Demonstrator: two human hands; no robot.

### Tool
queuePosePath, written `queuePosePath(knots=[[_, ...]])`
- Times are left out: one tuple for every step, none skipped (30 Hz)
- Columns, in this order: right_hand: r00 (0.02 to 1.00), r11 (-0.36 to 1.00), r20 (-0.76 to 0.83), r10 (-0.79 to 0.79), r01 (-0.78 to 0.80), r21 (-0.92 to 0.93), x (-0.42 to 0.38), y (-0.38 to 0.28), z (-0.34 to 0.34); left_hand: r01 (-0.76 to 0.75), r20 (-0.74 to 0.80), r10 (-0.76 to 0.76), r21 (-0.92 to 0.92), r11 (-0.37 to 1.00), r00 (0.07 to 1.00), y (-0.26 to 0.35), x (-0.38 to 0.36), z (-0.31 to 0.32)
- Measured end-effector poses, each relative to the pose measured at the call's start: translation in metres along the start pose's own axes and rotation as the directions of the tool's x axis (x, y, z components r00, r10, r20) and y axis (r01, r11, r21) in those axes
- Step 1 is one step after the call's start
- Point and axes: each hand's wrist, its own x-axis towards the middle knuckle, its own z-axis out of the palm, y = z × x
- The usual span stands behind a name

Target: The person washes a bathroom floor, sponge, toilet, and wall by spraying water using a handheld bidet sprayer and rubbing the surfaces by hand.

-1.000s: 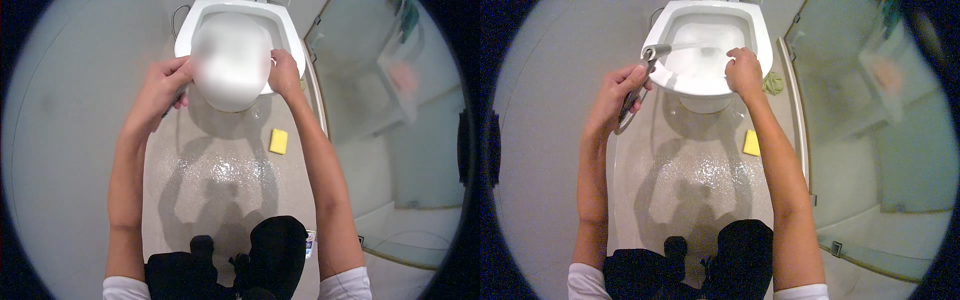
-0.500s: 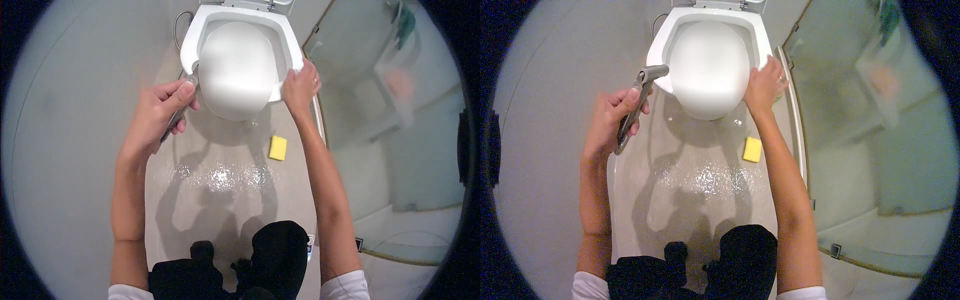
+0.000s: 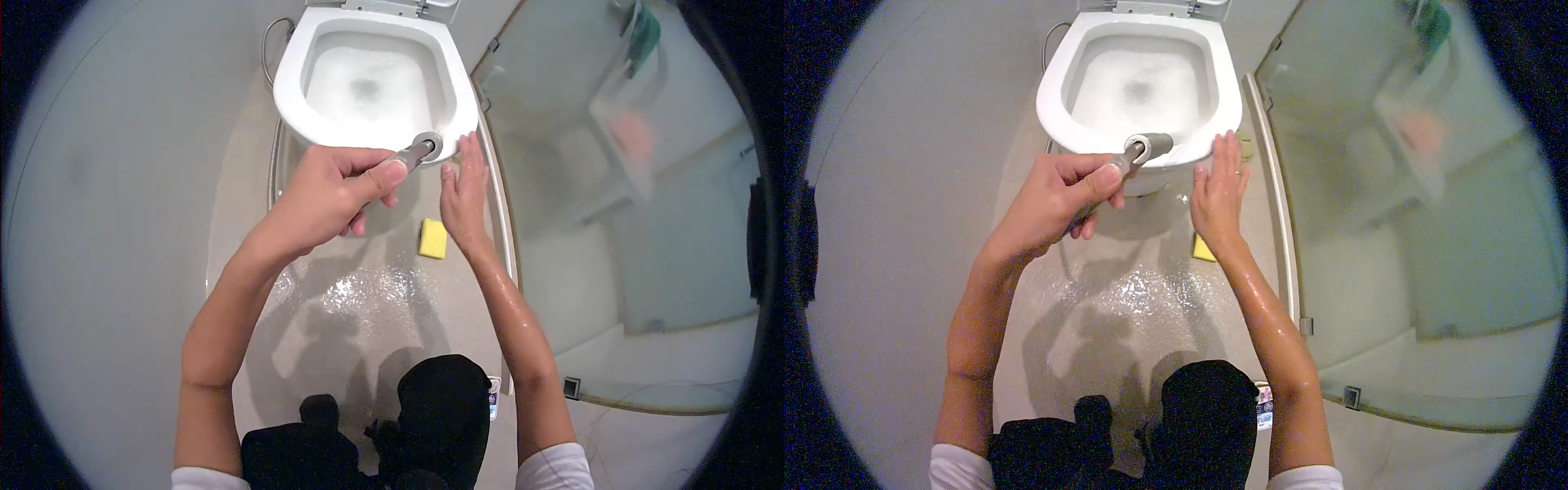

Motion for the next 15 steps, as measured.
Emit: queuePosePath(knots=[[1.000,1.000,0.000,0.001,-0.001,-0.005,-0.002,-0.002,0.002,-0.001,0.003,0.001,-0.004,1.000,1.000,-0.002,-0.001,0.000],[1.000,1.000,-0.004,-0.005,0.005,0.023,-0.003,-0.005,0.004,0.016,0.008,-0.016,-0.014,1.000,1.000,-0.005,-0.002,0.000],[1.000,0.999,-0.006,-0.011,0.012,0.052,-0.005,-0.006,0.005,0.035,0.012,-0.035,-0.024,0.999,0.999,-0.007,-0.003,0.000],[1.000,0.999,-0.010,-0.023,0.023,0.042,-0.007,-0.003,0.007,0.036,0.012,-0.036,-0.031,0.999,0.999,-0.010,-0.004,0.000],[1.000,0.999,-0.007,-0.024,0.024,0.040,-0.007,-0.001,0.010,0.032,0.018,-0.031,-0.016,0.999,0.999,-0.012,-0.004,0.000],[0.996,0.995,-0.034,-0.083,0.085,0.044,-0.005,0.001,0.012,0.027,0.025,-0.027,0.001,1.000,0.999,-0.012,-0.005,0.000],[0.988,0.989,-0.062,-0.139,0.142,0.048,-0.003,0.003,0.014,0.029,0.027,-0.029,0.000,1.000,0.999,-0.012,-0.004,0.001],[0.989,0.989,-0.061,-0.135,0.138,0.048,-0.002,0.000,0.014,0.007,-0.003,-0.007,0.018,1.000,1.000,-0.012,-0.003,0.002],[0.974,0.974,-0.031,-0.223,0.221,-0.043,0.000,-0.006,0.015,-0.014,-0.033,0.015,0.037,0.999,0.999,-0.011,-0.001,0.002],[0.952,0.944,0.005,-0.305,0.303,-0.132,0.001,-0.010,0.017,-0.011,-0.030,0.012,0.039,0.999,0.999,-0.011,0.000,0.001],[0.955,0.947,0.004,-0.297,0.295,-0.131,0.005,-0.004,0.014,-0.009,-0.035,0.011,0.050,0.999,0.999,-0.009,0.000,-0.002],[0.950,0.941,0.035,-0.310,0.312,-0.134,0.015,0.009,0.006,-0.008,-0.044,0.011,0.061,0.998,0.999,-0.007,0.001,-0.004],[0.942,0.932,0.071,-0.328,0.334,-0.139,0.026,0.021,0.001,-0.006,-0.046,0.009,0.057,0.998,0.999,-0.006,0.003,-0.005],[0.953,0.956,-0.075,-0.294,0.292,-0.029,0.037,0.035,0.005,-0.023,-0.058,0.025,0.041,0.999,0.998,-0.005,0.003,-0.007],[0.954,0.957,-0.072,-0.291,0.290,-0.028,0.044,0.036,0.005,-0.037,-0.069,0.039,0.025,0.999,0.997,-0.005,0.003,-0.007]])
